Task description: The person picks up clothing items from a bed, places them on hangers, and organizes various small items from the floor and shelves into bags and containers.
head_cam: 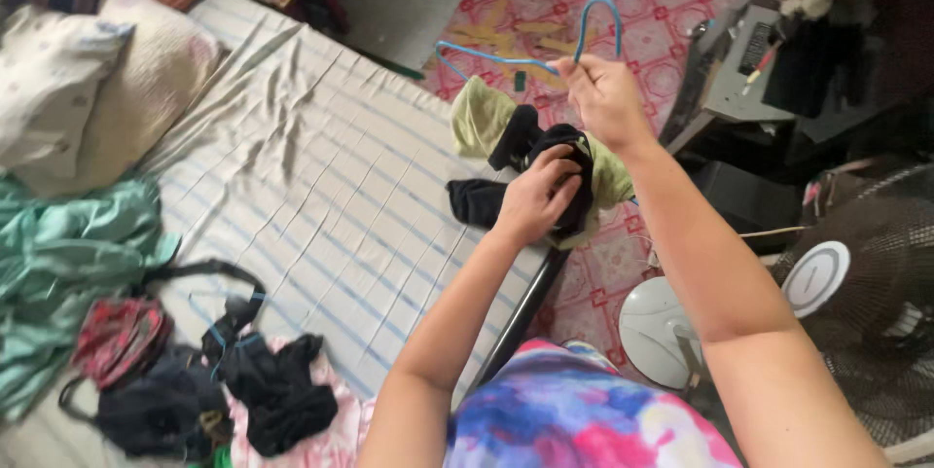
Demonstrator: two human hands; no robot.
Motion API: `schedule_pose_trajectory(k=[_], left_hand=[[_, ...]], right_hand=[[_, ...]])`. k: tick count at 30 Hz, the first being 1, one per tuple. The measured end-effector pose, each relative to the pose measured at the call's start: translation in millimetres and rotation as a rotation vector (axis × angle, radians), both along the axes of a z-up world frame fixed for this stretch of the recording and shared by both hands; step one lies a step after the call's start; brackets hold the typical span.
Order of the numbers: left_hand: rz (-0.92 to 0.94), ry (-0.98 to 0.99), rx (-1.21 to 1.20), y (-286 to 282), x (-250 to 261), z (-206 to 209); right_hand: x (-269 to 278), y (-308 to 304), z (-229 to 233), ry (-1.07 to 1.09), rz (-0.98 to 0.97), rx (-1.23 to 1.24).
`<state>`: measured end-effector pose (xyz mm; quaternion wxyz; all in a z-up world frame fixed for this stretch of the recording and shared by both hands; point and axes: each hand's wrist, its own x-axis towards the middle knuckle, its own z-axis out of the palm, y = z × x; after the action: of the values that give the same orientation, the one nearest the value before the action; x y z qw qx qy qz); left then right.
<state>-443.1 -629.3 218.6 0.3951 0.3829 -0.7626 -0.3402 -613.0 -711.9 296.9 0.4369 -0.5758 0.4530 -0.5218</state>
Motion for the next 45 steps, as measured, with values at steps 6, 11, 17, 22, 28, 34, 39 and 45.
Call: schedule_pose_trajectory(k=[6, 11, 17, 22, 28, 34, 39, 45], left_hand=[[0.511, 0.301, -0.245, -50, -25, -52], [0.519, 0.207, -0.022, -129, -60, -116], [0.293, 0.395, 0.189, -227, -99, -178], [0.24, 0.593, 0.305, -280, -118, -172], [0.017, 0.917, 0.445, -334, -142, -34], [-0.465, 1.251, 0.434, -374, -152, 71], [-0.089, 0.375, 0.375, -409, -185, -42], [-0.21, 0.576, 0.706, -562, -205, -77]], right_hand=[[-80, -36, 43, 0.096, -0.163, -0.114], [-135, -44, 90, 0.088, -0.197, -0.08], [-181, -68, 108, 0.082, -0.211, -0.127], [-212, -84, 116, 0.151, -0.294, -0.101], [-244, -126, 104, 0.265, -0.318, -0.083], [-260, -175, 88, 0.221, -0.374, -0.08], [-302, -222, 86, 0.067, -0.48, 0.032], [-318, -351, -2, 0.435, -0.402, 0.032]])
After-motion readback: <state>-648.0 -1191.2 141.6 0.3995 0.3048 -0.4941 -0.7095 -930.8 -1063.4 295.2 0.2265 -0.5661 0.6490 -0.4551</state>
